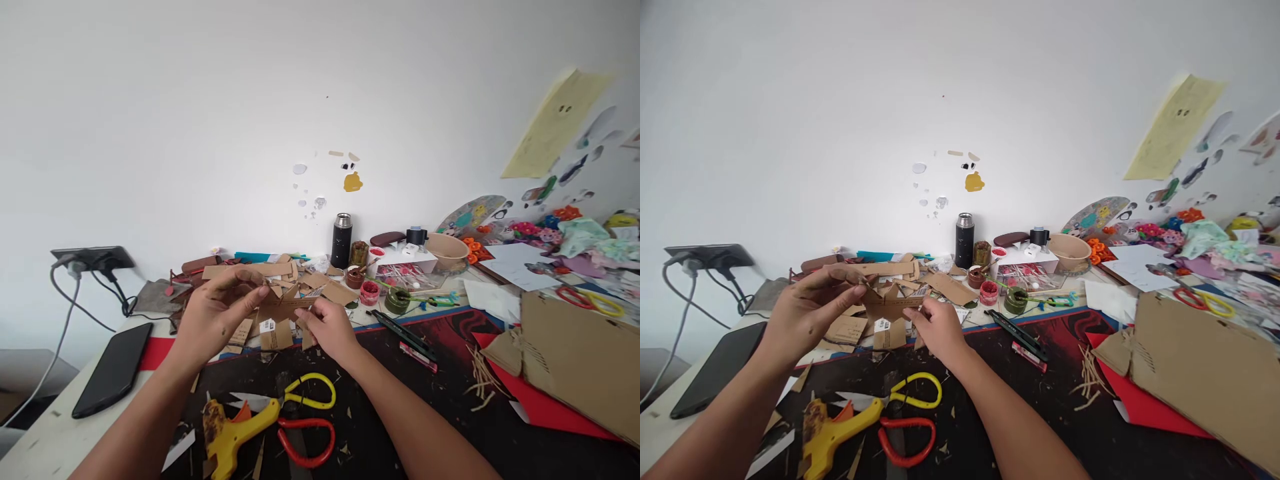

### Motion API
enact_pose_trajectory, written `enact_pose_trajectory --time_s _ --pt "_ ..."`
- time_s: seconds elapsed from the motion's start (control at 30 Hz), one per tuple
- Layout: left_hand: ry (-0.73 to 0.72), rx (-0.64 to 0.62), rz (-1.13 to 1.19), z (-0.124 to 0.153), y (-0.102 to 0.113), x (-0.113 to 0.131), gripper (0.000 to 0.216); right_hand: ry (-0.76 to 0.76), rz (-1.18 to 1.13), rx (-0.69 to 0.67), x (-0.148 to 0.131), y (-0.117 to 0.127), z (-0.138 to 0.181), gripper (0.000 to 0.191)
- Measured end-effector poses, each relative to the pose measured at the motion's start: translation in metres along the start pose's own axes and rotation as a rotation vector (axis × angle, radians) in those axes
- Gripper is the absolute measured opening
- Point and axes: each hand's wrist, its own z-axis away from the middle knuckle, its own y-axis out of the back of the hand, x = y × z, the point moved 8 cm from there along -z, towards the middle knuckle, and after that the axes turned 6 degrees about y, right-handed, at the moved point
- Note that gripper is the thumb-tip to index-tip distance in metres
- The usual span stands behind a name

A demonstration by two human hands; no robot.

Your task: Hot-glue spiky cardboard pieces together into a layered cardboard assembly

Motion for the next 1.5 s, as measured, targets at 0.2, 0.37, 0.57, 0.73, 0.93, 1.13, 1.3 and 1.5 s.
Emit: enact_pose_trajectory --time_s 0.2,0.37,0.57,0.73,0.93,1.13,1.3,1.5 --pt "-0.054 -0.015 0.003 0.004 0.0 0.007 0.022 0.052 0.165 0.019 -0.002 0.003 -0.001 0.05" --pt "-0.096 -0.023 -0.008 0.004 0.0 0.012 0.017 0.07 0.185 0.02 -0.001 0.003 -0.002 0.05" --pt "-0.12 -0.043 0.006 0.004 0.0 0.015 0.014 0.043 0.163 0.0 0.0 0.001 -0.001 0.048" --pt "-0.138 -0.05 0.005 0.005 0.0 0.017 0.014 0.042 0.171 0.009 0.0 0.002 -0.001 0.05" --pt "-0.137 -0.041 0.003 0.005 -0.001 0.018 0.013 0.052 0.168 0.01 0.0 0.002 -0.001 0.049" --pt "-0.157 -0.043 0.018 0.007 -0.002 0.021 0.012 0.069 0.192 0.018 -0.003 0.003 -0.001 0.048" --pt "-0.153 -0.043 0.034 0.007 -0.003 0.022 0.014 0.061 0.167 0.01 -0.002 0.002 0.0 0.048" --pt "-0.102 -0.02 0.028 0.006 -0.001 0.018 0.019 0.073 0.21 0.018 -0.004 0.003 -0.002 0.053"
